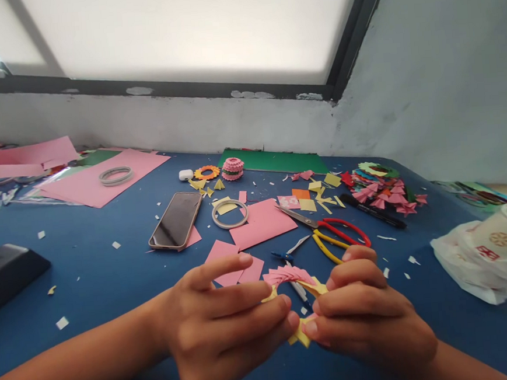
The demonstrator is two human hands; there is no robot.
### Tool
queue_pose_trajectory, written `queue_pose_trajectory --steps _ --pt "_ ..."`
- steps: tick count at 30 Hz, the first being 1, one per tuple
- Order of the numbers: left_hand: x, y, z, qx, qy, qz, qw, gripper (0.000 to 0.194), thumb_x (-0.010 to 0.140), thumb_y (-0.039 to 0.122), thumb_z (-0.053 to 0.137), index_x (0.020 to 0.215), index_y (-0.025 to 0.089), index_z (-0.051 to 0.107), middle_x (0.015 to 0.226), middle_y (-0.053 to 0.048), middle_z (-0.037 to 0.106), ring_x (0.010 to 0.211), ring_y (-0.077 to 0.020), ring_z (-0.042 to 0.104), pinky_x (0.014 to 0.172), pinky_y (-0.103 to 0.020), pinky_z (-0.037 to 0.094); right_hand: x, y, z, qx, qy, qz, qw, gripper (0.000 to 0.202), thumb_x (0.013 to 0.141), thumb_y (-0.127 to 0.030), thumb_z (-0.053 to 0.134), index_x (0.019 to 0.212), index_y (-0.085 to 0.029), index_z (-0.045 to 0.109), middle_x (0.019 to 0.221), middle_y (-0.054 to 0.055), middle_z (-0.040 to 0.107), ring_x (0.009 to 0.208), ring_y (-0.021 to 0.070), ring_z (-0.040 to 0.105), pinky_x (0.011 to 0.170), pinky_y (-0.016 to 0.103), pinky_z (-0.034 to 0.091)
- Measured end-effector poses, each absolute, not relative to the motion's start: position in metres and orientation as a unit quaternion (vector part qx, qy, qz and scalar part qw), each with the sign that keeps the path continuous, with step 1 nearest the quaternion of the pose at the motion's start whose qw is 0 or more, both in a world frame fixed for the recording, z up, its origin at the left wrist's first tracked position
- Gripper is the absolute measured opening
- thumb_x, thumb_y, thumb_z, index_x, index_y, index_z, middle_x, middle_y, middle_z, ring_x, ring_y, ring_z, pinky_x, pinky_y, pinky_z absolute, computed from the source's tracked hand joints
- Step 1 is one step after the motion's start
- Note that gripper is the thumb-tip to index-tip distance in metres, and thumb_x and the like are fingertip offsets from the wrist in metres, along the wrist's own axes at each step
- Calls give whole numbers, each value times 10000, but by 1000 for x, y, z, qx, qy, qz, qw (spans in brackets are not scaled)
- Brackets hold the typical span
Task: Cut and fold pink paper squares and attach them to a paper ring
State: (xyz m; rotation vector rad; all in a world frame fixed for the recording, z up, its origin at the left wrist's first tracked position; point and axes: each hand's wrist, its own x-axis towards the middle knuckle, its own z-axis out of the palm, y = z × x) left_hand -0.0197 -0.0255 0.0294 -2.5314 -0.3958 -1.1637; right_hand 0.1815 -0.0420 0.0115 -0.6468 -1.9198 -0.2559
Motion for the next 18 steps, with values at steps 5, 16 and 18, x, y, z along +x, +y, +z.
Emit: queue_pose_trajectory --steps 5,16,18 --pt "-19 -26 30 -887 -139 -405 174 149 818 140 615 731 246 672 782 127 715 698 -69 656 1015 -277 401 185 -43 9 -272 -809 -141 501 204 844 -236 603 674 -336 657 584 -121 620 630 82 514 772 293 348" --pt "-25 -18 28 -899 -106 -378 196 130 816 129 603 806 235 679 860 94 706 790 -88 646 1026 -295 367 193 -52 10 -311 -810 -267 419 185 828 -176 621 789 -346 681 651 -113 646 667 81 512 761 291 324" --pt "-26 -13 28 -896 -82 -381 215 133 813 128 609 796 238 682 862 98 706 785 -84 641 1038 -301 358 194 -52 7 -308 -813 -288 402 190 830 -173 617 813 -350 685 656 -106 641 672 83 502 766 279 323"
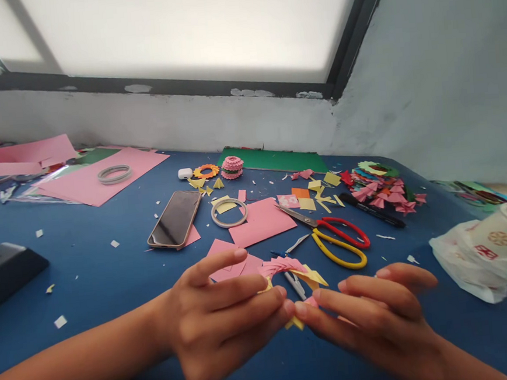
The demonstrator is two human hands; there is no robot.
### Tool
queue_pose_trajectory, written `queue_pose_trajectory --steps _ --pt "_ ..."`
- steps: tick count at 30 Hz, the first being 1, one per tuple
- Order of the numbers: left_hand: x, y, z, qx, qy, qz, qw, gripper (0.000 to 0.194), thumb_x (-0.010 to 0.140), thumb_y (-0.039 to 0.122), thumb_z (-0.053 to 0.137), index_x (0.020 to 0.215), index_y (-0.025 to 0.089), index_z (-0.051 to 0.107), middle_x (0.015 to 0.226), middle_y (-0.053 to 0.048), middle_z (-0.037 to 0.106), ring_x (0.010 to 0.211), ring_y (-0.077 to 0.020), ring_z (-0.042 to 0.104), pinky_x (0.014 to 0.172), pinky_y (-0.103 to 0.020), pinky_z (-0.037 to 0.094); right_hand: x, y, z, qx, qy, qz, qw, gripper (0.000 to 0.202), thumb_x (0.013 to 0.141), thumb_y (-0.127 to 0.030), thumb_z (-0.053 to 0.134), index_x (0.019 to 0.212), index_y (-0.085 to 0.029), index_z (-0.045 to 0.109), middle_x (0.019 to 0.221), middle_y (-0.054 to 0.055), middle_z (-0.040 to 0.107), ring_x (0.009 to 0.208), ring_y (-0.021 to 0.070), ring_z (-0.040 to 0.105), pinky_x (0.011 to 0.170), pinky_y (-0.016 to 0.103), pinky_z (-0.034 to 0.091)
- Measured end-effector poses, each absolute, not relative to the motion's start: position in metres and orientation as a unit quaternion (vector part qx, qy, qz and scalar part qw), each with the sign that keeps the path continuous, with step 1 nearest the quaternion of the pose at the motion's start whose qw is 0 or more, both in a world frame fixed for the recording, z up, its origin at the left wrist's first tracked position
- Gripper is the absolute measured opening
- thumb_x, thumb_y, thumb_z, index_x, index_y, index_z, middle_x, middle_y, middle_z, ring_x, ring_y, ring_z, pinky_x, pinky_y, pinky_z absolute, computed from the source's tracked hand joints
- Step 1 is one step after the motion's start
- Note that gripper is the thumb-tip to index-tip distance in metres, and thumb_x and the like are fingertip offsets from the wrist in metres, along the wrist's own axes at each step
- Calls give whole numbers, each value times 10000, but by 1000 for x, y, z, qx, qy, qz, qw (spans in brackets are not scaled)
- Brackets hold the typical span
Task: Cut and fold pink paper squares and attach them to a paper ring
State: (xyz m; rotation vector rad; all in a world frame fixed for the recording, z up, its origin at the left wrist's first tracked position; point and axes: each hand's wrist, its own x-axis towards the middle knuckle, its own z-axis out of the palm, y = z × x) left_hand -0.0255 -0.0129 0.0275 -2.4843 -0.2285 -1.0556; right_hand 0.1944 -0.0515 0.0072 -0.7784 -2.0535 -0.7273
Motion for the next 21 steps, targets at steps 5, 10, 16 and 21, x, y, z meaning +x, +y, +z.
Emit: queue_pose_trajectory --steps 5,10,16,21 --pt "-25 -2 25 -881 -34 -407 238 182 852 131 548 809 241 687 863 94 709 775 -78 630 1029 -331 357 196 -47 5 -278 -815 -276 426 138 838 -210 608 798 -319 681 660 -87 625 683 88 503 798 284 327" --pt "-24 0 32 -902 -8 -401 160 158 858 147 522 864 185 675 793 44 710 601 -98 597 610 -268 462 192 -44 9 -274 -819 -200 462 151 854 -209 589 738 -273 662 655 -81 618 678 79 514 743 293 335" --pt "-16 -3 41 -944 -41 -328 -10 55 729 174 659 768 157 624 674 25 673 496 -100 485 423 -243 354 196 -52 16 -253 -858 -222 387 212 901 -178 516 805 -266 685 688 -89 650 716 58 535 695 279 334" --pt "-17 -6 43 -951 -143 -224 -159 94 679 173 682 699 185 591 652 51 641 595 -109 524 517 -218 398 196 -50 10 -219 -872 -259 354 194 879 -166 544 823 -277 692 751 -111 648 742 43 514 714 258 328"
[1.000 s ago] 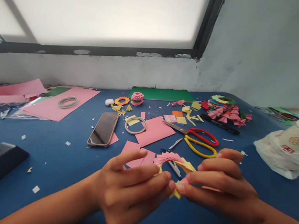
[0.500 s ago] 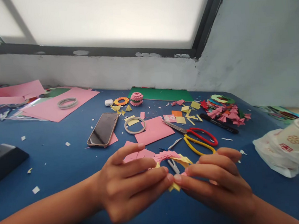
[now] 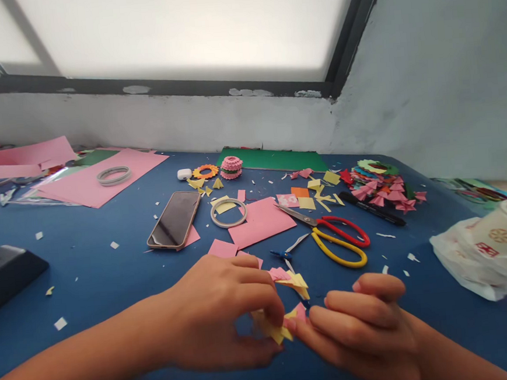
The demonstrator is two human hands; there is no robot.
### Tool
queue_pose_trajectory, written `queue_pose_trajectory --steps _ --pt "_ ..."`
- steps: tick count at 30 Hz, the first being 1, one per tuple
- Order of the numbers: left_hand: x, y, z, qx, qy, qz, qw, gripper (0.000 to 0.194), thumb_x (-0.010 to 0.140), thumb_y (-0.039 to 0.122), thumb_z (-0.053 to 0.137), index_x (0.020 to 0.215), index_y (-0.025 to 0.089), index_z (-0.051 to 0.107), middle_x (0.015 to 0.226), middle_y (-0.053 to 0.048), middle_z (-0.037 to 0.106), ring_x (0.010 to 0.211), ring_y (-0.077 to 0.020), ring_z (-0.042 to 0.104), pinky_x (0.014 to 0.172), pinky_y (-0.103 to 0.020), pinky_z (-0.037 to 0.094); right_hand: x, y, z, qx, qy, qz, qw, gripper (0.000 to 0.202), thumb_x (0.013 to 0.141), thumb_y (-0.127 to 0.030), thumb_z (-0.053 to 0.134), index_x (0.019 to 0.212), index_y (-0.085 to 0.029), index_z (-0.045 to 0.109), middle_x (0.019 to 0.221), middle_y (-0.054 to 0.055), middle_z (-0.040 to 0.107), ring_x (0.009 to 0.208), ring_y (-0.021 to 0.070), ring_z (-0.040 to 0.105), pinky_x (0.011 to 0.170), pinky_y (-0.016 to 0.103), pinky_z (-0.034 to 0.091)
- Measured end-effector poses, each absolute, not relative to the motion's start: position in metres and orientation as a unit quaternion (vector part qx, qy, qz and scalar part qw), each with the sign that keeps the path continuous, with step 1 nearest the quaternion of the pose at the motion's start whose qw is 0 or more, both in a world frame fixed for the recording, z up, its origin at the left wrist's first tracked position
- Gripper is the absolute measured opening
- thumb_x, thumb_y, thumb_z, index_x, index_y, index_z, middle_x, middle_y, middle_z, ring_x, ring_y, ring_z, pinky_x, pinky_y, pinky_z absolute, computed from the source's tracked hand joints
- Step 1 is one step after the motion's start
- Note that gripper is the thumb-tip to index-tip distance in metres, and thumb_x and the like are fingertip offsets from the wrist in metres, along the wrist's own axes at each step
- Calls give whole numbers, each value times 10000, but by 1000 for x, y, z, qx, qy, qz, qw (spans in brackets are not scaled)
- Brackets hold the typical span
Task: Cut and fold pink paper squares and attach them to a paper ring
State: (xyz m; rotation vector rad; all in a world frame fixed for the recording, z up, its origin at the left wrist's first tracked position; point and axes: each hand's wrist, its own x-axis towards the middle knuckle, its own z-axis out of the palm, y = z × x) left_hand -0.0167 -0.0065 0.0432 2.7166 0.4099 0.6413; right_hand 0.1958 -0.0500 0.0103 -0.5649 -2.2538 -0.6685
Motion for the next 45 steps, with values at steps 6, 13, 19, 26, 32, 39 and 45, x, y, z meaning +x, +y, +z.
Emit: queue_pose_trajectory --steps 6,13,19,26,32,39,45 --pt "-20 -6 42 956 149 164 194 112 671 143 682 735 192 604 685 63 650 623 -105 509 563 -211 389 196 -42 2 -147 -877 -286 357 173 875 -230 550 810 -308 690 797 -121 638 757 56 490 743 253 330" --pt "-19 -5 46 955 155 163 193 70 713 200 688 724 200 619 699 48 666 657 -120 519 562 -214 391 194 -57 -2 -212 -872 -293 331 200 832 -132 582 791 -301 681 722 -144 655 691 55 507 613 292 308" --pt "-21 -4 46 956 143 176 186 61 746 219 679 728 196 625 710 45 680 642 -115 526 580 -228 392 192 -50 1 -217 -879 -230 356 249 874 -100 508 805 -272 675 679 -158 682 611 38 538 675 291 323" --pt "-23 -4 48 953 147 177 195 80 735 222 699 736 213 619 719 68 682 652 -116 512 566 -228 375 189 -41 15 -208 -890 -160 374 214 873 -128 549 796 -289 668 638 -173 673 604 42 547 648 290 324" --pt "-23 -3 47 946 145 211 201 84 740 228 703 740 198 624 750 56 693 661 -117 509 564 -232 386 186 -42 13 -228 -861 -188 415 187 836 -134 605 763 -286 684 597 -141 653 622 60 511 629 295 315" --pt "-23 0 45 931 136 255 222 105 729 212 720 753 180 622 767 36 702 657 -113 523 591 -234 407 188 -41 6 -258 -842 -185 437 181 855 -135 586 842 -291 679 653 -104 652 690 82 495 691 297 314" --pt "-21 0 44 928 120 267 230 86 744 198 709 778 175 634 776 25 707 641 -110 517 612 -241 411 188 -40 2 -254 -833 -171 460 148 820 -163 635 748 -287 673 642 -81 623 681 98 487 690 299 333"
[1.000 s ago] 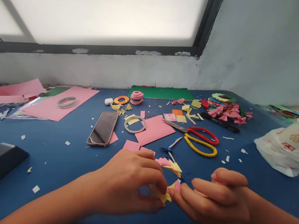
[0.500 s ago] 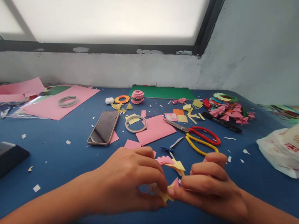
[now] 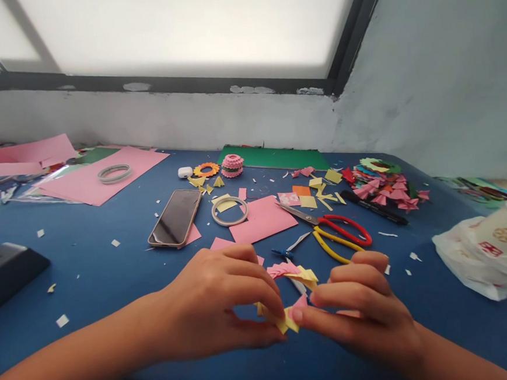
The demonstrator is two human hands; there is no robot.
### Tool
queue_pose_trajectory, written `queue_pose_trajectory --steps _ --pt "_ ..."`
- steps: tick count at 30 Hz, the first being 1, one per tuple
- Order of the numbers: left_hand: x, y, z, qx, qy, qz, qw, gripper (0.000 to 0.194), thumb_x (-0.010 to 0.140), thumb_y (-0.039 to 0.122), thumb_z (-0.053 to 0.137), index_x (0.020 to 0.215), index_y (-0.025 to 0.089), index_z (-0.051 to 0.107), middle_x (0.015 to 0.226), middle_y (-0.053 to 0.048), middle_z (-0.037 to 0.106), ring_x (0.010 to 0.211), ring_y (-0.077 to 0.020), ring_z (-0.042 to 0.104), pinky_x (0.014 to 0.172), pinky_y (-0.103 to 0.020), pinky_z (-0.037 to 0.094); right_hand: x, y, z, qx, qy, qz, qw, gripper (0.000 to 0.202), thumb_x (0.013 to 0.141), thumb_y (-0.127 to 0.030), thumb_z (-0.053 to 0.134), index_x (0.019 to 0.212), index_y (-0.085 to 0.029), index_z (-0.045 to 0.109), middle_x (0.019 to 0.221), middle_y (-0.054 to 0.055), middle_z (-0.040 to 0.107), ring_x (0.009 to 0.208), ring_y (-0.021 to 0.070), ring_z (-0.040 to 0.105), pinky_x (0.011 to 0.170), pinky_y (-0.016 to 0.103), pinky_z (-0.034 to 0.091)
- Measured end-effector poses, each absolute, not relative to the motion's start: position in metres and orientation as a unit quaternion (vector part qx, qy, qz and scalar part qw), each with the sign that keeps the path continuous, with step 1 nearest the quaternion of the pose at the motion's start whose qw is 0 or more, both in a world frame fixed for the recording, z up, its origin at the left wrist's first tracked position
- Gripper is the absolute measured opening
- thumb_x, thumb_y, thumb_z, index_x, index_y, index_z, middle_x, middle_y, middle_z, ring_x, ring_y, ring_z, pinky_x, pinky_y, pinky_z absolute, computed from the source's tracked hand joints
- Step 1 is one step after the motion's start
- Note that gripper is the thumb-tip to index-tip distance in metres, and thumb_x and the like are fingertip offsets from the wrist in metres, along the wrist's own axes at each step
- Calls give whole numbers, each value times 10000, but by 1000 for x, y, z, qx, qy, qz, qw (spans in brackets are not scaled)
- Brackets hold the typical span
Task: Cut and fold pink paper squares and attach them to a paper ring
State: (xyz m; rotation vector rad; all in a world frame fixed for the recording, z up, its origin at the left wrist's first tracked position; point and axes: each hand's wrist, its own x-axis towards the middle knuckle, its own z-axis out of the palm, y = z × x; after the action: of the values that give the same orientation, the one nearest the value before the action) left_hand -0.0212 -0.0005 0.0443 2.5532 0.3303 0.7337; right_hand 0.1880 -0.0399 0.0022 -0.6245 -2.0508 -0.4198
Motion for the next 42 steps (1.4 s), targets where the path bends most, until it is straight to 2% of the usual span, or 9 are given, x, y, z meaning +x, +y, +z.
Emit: queue_pose_trajectory --steps 9,13,16,22,25,30,38,40,42 --pt "-18 -1 44 917 137 304 220 102 722 157 710 794 169 638 750 10 708 634 -104 557 623 -237 449 189 -40 1 -277 -835 -145 452 197 829 -109 594 802 -293 658 644 -82 625 655 100 522 726 310 323" --pt "-15 -3 39 918 148 337 146 92 712 125 653 792 168 638 738 6 707 616 -118 582 609 -257 472 187 -40 3 -296 -826 -109 467 85 822 -196 619 767 -258 636 638 -54 610 630 116 526 696 321 335" --pt "-13 -3 33 920 163 338 116 69 722 137 628 784 166 641 729 0 700 626 -130 605 603 -265 482 183 -38 5 -305 -817 -71 485 92 849 -234 574 783 -230 638 668 -26 615 644 125 536 683 320 350" --pt "-11 -4 28 901 176 356 177 48 713 106 619 713 153 623 633 -1 666 563 -112 577 613 -260 465 180 -33 4 -294 -813 -53 501 130 825 -269 601 724 -192 626 674 -11 613 635 116 532 658 309 344" --pt "-12 -5 24 890 198 354 207 54 697 99 627 699 152 617 639 -3 661 577 -113 561 627 -263 459 181 -31 5 -286 -821 -11 494 116 833 -213 589 727 -187 629 671 -16 607 620 106 540 643 300 352" --pt "-11 -5 18 880 225 349 230 40 704 116 629 718 153 624 682 -7 668 633 -123 566 629 -255 448 180 -31 7 -309 -819 69 478 132 836 -236 584 724 -196 640 669 -14 599 629 115 552 617 284 395" --pt "-11 -2 19 891 249 327 192 45 772 189 597 754 156 621 721 -15 666 676 -134 594 635 -250 468 180 -30 4 -332 -811 122 465 134 836 -215 543 721 -187 604 659 7 607 611 133 571 565 258 448" --pt "-11 -4 25 884 245 359 171 42 779 192 600 773 152 614 743 -30 666 697 -141 606 639 -255 477 180 -29 3 -338 -805 139 467 127 832 -208 548 717 -186 599 655 5 599 612 132 570 564 251 455" --pt "-10 -11 35 873 220 409 150 86 803 186 570 724 156 587 668 -28 635 623 -130 585 574 -241 465 181 -28 3 -345 -798 148 472 129 825 -202 558 702 -181 589 649 2 590 602 126 562 555 242 455"
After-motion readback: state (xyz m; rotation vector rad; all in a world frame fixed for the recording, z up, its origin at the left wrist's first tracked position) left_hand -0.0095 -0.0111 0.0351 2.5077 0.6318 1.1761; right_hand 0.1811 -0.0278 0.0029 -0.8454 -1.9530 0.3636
